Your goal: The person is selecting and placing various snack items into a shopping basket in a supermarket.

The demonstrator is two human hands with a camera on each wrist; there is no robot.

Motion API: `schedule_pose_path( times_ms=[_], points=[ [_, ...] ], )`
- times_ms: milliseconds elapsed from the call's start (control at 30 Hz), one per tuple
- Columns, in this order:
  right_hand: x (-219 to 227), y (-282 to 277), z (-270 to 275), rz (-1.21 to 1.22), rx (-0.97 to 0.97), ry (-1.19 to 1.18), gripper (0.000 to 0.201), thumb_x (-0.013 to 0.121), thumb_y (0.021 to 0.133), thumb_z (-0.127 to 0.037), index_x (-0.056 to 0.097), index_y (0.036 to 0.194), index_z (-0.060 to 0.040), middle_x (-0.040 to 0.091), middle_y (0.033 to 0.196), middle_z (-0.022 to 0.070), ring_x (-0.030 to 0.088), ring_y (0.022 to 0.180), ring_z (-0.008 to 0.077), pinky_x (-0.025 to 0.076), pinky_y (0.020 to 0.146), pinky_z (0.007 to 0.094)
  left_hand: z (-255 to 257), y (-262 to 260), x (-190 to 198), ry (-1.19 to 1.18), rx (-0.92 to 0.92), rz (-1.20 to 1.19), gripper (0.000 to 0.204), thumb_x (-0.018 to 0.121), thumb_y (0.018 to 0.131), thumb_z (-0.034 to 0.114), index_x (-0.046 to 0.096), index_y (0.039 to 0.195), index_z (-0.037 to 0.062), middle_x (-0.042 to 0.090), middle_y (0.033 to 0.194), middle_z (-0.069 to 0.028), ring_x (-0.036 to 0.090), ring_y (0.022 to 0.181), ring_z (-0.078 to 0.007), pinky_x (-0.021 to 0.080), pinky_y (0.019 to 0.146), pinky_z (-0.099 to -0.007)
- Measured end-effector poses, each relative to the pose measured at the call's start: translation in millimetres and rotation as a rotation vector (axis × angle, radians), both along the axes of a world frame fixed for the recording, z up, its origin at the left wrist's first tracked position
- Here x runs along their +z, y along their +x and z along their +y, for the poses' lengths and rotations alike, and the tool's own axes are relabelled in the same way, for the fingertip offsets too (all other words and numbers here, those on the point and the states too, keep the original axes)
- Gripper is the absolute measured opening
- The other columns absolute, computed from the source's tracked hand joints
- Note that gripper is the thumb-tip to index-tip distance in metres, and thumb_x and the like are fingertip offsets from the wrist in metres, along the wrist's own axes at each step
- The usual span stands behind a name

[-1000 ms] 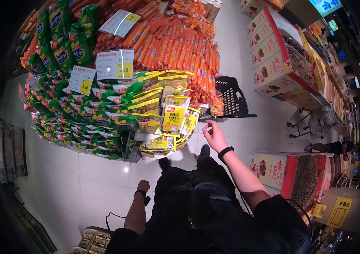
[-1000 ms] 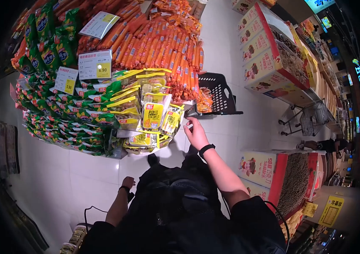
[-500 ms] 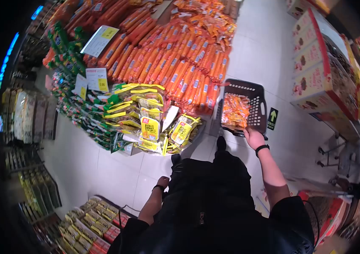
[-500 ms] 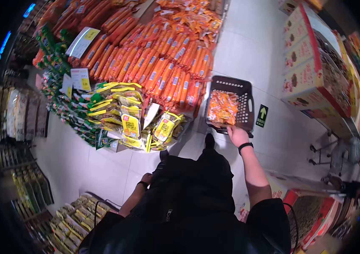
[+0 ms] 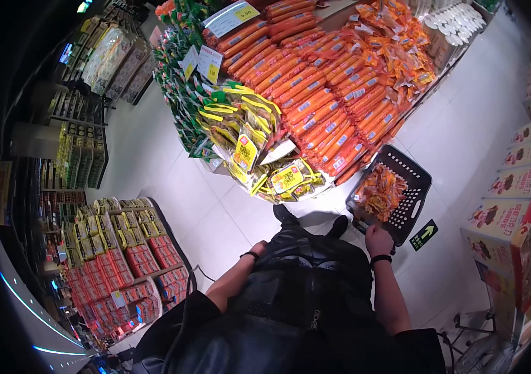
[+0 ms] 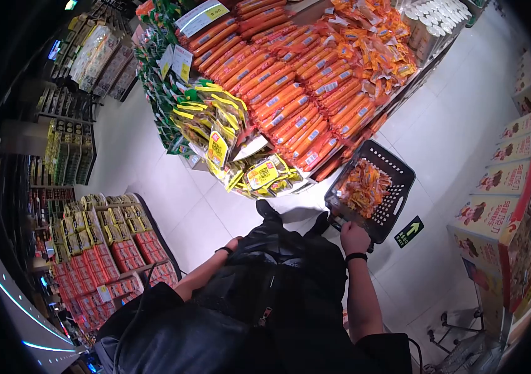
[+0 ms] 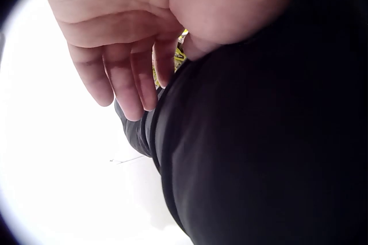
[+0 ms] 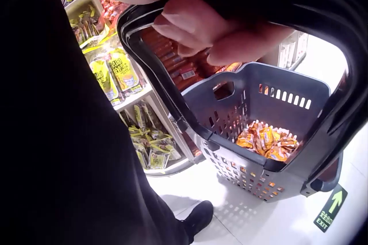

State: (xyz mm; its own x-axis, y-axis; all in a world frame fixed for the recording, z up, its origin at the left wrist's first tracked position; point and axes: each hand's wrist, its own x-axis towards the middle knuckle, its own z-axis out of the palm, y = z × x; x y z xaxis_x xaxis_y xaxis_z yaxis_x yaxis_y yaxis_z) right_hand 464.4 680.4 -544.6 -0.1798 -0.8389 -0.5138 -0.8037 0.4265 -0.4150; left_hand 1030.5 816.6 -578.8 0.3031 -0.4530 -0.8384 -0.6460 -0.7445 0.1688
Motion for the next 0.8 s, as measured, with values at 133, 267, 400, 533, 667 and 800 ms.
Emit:
schedule_pose_path(
  times_ms=[133,267,400,533,667,800],
  points=[
    [3,-6,-4,-0.091,0.032,0.046,0.05,0.047,0.107,-0.042,0.08,0.098,-0.0069,0.077,0.089,0.0264,0.076,0.089,0.0491,0.061,0.085,0.06,-6,-36,10,-0.043,-0.056,-0.073,0.057,0.057,0.104,0.047,0.072,0.131,-0.0019,0.074,0.131,-0.0309,0.069,0.129,-0.0422,0.052,0.11,-0.0469],
    [-2,-9,-3,-0.098,0.049,0.018,0.049,0.047,0.107,-0.042,0.08,0.099,-0.0069,0.077,0.09,0.0264,0.075,0.09,0.0496,0.06,0.085,0.0605,-25,-71,53,-0.082,-0.046,-0.104,0.062,0.054,0.105,0.051,0.071,0.131,-0.0029,0.073,0.131,-0.0328,0.067,0.13,-0.0441,0.052,0.111,-0.0469],
    [-1,-7,-1,-0.077,0.033,0.008,0.048,0.048,0.106,-0.042,0.079,0.098,-0.0062,0.077,0.092,0.0249,0.076,0.09,0.0483,0.06,0.084,0.0605,-28,-62,21,-0.104,-0.036,-0.096,0.06,0.052,0.105,0.048,0.071,0.129,-0.0033,0.073,0.129,-0.0336,0.067,0.131,-0.0446,0.051,0.112,-0.0467],
    [-5,-5,2,-0.079,0.023,-0.018,0.048,0.049,0.106,-0.043,0.078,0.098,-0.006,0.078,0.092,0.024,0.076,0.09,0.0475,0.06,0.083,0.0604,-46,-72,40,-0.088,-0.068,-0.079,0.059,0.06,0.101,0.047,0.072,0.128,-0.0042,0.074,0.128,-0.0319,0.069,0.127,-0.0443,0.053,0.109,-0.0466],
    [-9,-3,4,-0.04,0.011,-0.036,0.045,0.05,0.105,-0.042,0.08,0.099,-0.0088,0.078,0.09,0.023,0.076,0.089,0.0476,0.06,0.081,0.0605,-54,-73,49,-0.096,-0.044,-0.066,0.059,0.062,0.099,0.047,0.072,0.128,-0.0034,0.075,0.126,-0.031,0.07,0.125,-0.0434,0.053,0.107,-0.0467],
    [-7,-2,4,-0.032,-0.002,-0.039,0.045,0.05,0.105,-0.042,0.08,0.098,-0.0087,0.078,0.091,0.0226,0.076,0.089,0.0473,0.06,0.081,0.0604,-54,-71,47,-0.102,-0.014,-0.076,0.056,0.06,0.1,0.045,0.072,0.128,-0.0022,0.075,0.126,-0.0308,0.07,0.125,-0.0439,0.053,0.108,-0.0469]
  ],
)
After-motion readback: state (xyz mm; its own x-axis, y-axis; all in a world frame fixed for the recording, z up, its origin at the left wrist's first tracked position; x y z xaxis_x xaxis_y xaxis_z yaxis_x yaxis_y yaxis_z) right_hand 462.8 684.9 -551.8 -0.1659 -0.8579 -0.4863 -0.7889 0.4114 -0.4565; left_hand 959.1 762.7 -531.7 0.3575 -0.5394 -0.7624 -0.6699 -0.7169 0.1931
